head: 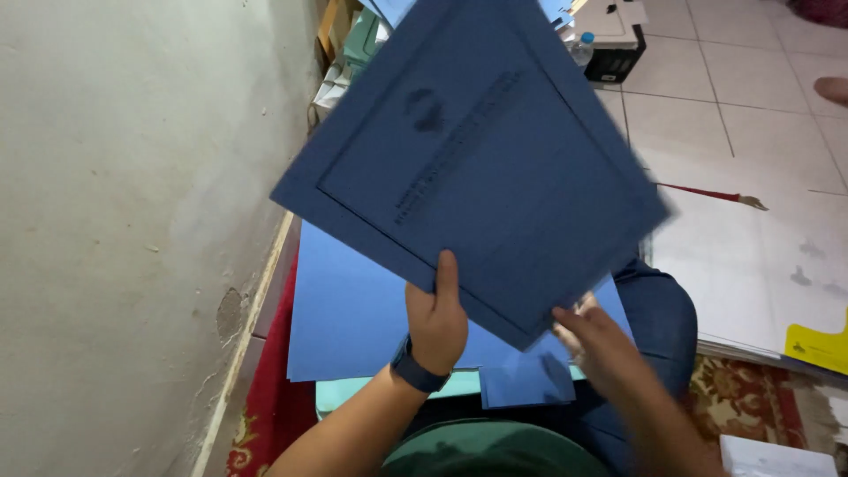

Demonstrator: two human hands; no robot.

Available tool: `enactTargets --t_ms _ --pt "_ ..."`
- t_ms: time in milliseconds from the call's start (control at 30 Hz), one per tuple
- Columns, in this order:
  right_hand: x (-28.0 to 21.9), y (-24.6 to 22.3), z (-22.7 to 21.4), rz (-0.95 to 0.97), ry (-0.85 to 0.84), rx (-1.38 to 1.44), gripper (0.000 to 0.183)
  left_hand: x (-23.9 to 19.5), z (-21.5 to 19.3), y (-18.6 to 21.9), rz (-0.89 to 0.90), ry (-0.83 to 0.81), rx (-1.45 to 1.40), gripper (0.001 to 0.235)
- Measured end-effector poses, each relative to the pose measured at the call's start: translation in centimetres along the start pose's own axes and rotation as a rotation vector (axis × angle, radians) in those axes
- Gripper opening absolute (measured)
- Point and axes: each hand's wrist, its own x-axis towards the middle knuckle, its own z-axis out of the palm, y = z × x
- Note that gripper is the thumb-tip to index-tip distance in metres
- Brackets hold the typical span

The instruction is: The person sits on the floor and folds a blue sheet of paper in half by hand. They smooth the crease with their hands and then unfold the paper to reveal the fold line.

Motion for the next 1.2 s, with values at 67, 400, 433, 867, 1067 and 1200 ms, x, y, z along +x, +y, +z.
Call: enactTargets --t_ms 67,400,433,867,1067,1200 --pt "1.9 4.0 -1.0 -0.041 -0.103 0.191 0.047 0.4 -0.4 -0.9 -0.106 0.027 0.045 0.046" --pt "3.4 6.2 -0.8 -0.167 -0.434 0.100 0.009 5.0 -5.2 -6.1 -0.169 -0.060 0.463 0.049" --pt "3.4 5.0 0.1 -0.166 -0.434 0.101 0.009 6.1 -5.2 -5.6 -0.171 -0.059 0.464 0.049" --pt "20.0 -21.3 15.5 -0.568 -0.133 0.213 0.022 10.1 -5.8 -16.8 0.156 -0.551 1.001 0.029" --pt "34.9 -21.1 18.1 -0.543 -0.156 0.170 0.030 10.2 -6.0 -17.7 0.223 -0.505 1.045 0.008" --pt "28.6 -19.7 18.3 -0.537 -0.284 -0.062 0.029 10.2 -5.9 -17.9 0.192 -0.523 1.042 0.005"
